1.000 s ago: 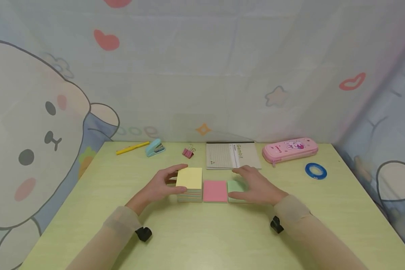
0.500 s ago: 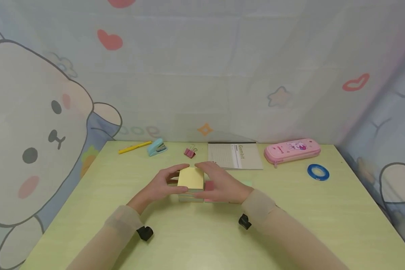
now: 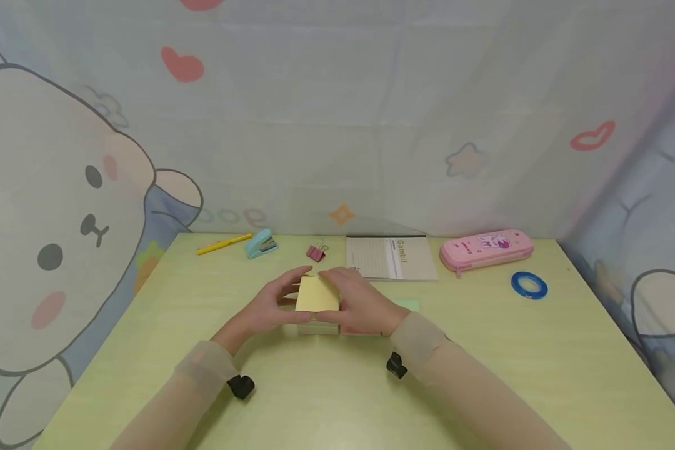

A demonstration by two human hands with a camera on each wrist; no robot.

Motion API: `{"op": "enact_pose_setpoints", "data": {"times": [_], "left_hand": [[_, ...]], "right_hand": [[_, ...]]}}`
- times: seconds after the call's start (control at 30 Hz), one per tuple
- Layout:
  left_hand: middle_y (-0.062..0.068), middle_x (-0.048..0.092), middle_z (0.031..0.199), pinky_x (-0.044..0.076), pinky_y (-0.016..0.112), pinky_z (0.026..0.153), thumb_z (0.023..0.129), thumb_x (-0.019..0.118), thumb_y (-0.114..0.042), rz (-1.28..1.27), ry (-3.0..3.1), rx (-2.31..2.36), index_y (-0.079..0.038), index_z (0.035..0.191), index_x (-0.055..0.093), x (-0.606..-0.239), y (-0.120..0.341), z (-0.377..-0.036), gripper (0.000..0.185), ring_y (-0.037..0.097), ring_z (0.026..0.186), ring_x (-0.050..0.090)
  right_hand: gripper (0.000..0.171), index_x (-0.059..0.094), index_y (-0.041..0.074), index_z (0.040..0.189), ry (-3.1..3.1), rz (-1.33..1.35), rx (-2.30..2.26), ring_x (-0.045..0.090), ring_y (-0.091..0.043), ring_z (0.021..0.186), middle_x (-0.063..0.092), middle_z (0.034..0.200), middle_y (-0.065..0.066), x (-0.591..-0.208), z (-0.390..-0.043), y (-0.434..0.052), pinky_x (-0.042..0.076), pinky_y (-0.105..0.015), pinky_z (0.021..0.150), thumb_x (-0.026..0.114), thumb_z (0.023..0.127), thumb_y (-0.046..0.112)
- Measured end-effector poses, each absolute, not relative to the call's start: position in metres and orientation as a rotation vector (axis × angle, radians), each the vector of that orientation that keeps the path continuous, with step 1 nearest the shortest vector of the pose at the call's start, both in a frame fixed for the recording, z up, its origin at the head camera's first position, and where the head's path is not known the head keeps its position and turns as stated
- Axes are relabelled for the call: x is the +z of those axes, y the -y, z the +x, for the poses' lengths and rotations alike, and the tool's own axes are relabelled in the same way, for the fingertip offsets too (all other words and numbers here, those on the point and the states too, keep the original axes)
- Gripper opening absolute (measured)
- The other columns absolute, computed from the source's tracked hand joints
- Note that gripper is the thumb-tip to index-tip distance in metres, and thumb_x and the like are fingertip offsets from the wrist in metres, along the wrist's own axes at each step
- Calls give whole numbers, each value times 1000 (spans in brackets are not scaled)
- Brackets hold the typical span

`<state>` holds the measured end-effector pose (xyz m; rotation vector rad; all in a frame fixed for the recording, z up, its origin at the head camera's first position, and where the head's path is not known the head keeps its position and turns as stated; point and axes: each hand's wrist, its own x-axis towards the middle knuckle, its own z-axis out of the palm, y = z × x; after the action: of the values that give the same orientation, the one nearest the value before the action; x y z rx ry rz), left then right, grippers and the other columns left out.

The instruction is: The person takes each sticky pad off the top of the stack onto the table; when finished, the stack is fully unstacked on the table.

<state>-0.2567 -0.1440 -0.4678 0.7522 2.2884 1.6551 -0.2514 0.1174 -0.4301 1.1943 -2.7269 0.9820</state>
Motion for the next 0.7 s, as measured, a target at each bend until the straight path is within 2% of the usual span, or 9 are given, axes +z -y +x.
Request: {"op": "enact_pose_setpoints", "data": {"times": [0.07,0.3,0.4,0.7], "left_hand": [[5,46,158,44,57,116,88,87,-25,754,-2300,1644,-30,163,37,-469,145,-258,90,35,145,47],[7,49,158,45,57,116,89,86,-22,759,-2319,1630,-14,161,42,-473,145,-259,85,37,144,48],[6,48,159,44,56,117,90,85,-22,729,-2326,1619,-11,161,43,-473,145,-257,83,37,145,47],[2,50,158,44,53,118,90,85,-24,664,-2326,1615,-15,160,46,-471,145,-253,80,34,146,47]], "right_hand": [[78,49,-1,152,2720,1192,988,47,-31,140,56,149,-11,-430,-252,-120,43,-52,116,83,92,38],[73,54,3,149,2725,1124,1024,46,-34,140,55,149,-14,-429,-246,-147,42,-58,115,85,90,32],[72,55,4,149,2739,1074,1024,45,-36,142,54,151,-14,-428,-241,-167,41,-60,116,85,90,32],[69,57,3,145,2769,895,879,52,-40,136,59,146,-17,-439,-243,-245,43,-64,112,84,87,28]]}}
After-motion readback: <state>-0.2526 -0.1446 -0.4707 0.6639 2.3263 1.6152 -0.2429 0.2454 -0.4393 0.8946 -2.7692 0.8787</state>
